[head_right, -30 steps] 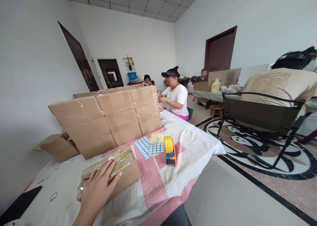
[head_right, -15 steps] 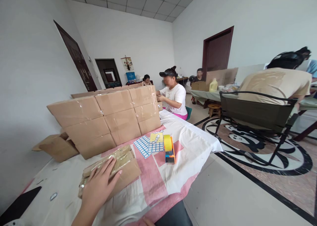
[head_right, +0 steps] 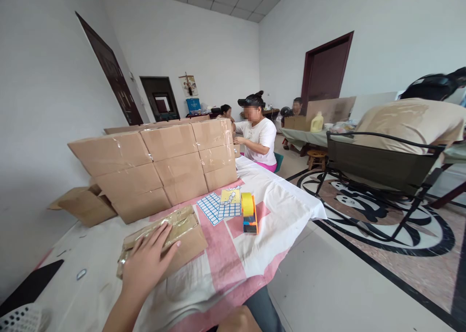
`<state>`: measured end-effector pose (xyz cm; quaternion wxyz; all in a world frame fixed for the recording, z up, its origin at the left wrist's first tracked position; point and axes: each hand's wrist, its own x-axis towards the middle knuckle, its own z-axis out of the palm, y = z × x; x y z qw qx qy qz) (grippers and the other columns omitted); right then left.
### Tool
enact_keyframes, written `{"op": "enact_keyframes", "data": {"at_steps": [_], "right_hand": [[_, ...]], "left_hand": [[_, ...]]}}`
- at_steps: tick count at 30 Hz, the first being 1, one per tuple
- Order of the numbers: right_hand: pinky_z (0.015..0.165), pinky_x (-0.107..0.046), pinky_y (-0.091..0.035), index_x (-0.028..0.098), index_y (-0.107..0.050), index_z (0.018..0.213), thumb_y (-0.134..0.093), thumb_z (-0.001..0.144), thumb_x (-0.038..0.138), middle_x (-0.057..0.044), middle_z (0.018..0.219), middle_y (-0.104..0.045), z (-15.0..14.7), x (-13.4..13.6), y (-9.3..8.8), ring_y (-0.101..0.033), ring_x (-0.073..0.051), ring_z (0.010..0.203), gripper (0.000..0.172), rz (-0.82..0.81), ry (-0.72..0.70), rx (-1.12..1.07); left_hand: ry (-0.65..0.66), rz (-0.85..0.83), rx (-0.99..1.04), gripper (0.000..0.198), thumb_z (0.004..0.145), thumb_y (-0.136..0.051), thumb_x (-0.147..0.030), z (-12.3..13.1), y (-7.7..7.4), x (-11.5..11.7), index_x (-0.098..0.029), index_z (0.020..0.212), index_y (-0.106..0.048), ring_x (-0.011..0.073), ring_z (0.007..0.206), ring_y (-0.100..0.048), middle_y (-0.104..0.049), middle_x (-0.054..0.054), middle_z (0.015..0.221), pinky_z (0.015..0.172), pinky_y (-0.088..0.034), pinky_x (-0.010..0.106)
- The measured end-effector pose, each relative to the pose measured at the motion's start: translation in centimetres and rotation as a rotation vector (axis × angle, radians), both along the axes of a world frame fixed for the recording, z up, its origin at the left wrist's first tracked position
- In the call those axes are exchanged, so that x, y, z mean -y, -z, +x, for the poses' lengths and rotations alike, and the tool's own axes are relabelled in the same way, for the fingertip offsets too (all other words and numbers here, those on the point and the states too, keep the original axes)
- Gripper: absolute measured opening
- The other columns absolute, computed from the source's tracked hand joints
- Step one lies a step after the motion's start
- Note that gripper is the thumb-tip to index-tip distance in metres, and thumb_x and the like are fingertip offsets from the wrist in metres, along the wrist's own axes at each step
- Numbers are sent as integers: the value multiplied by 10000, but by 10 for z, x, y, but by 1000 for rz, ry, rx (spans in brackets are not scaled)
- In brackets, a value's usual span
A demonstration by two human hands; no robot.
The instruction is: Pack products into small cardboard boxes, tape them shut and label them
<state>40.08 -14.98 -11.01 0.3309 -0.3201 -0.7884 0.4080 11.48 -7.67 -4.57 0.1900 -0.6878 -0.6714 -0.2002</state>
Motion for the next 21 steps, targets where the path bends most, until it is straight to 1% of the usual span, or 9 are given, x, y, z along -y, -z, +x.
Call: {"op": "enact_keyframes", "data": {"at_steps": [2, 4, 6, 8, 11, 14, 16, 18, 21], "right_hand": [[560, -267, -544, 257, -670, 892, -513, 1015, 518, -22, 812, -689, -6, -7, 16, -656, -160, 680, 328, -44, 26, -9], [358, -249, -365, 242, -550, 693, -299, 1012, 674, 32, 481, -495, -15, -13, 30, -482, -138, 392, 593, -145, 65, -54], [321, -242, -236, 244, -436, 632, -178, 987, 731, 64, 380, -344, -23, -16, 38, -338, -114, 299, 655, -251, 85, -92], [383, -233, -284, 235, -391, 609, -266, 1001, 673, 56, 413, -378, -23, -18, 35, -367, -102, 352, 601, -195, 71, -56], [593, -277, -434, 218, -377, 559, -380, 1029, 470, 11, 521, -472, -1, -18, 13, -487, -137, 538, 533, 144, 99, 25], [733, -325, -492, 223, -508, 619, -408, 1036, 372, -20, 611, -568, 32, -23, -11, -574, -180, 695, 453, 222, 228, -30], [877, -380, -480, 221, -585, 703, -482, 1015, 306, -3, 643, -611, 49, -26, -20, -571, -167, 674, 339, 248, 248, 10], [844, -354, -473, 214, -647, 797, -522, 998, 261, 1, 681, -641, 57, -23, -22, -564, -149, 640, 241, 190, 194, 130], [644, -264, -434, 219, -708, 962, -607, 954, 249, 2, 728, -662, 51, -6, -11, -583, -139, 633, 106, 15, -53, 379]], "left_hand": [[22, 6, 59, 524, 957, -492, -479, 1, -4, 2, -191, 1385, -584, 336, 1334, -562, -575, 110, 1475, 1145, -357, 592], [94, 73, 168, 432, 964, -508, -442, 3, -11, 4, -231, 1322, -624, 323, 1360, -537, -591, 99, 1464, 1168, -335, 592], [227, 222, 337, 311, 975, -507, -357, 5, -17, 8, -241, 1218, -662, 284, 1337, -556, -636, 91, 1400, 1163, -376, 537], [339, 357, 467, 233, 968, -519, -270, 8, -21, 16, -231, 1140, -672, 249, 1256, -608, -689, 86, 1280, 1126, -435, 476], [360, 425, 509, 181, 936, -561, -202, 12, -16, 34, -218, 1068, -684, 237, 1112, -668, -730, 77, 1105, 1087, -466, 485], [335, 496, 548, 142, 917, -579, -199, 15, 4, 58, -209, 995, -699, 232, 1003, -697, -744, 73, 979, 1000, -526, 474], [328, 517, 576, 122, 902, -593, -198, 19, 20, 75, -216, 951, -703, 225, 919, -704, -742, 58, 902, 921, -555, 454], [350, 488, 614, 116, 887, -601, -170, 25, 35, 92, -222, 925, -698, 215, 843, -698, -732, 43, 843, 854, -559, 439], [412, 399, 701, 175, 878, -591, -110, 34, 53, 111, -219, 972, -690, 191, 770, -677, -713, 34, 803, 751, -547, 387]]}}
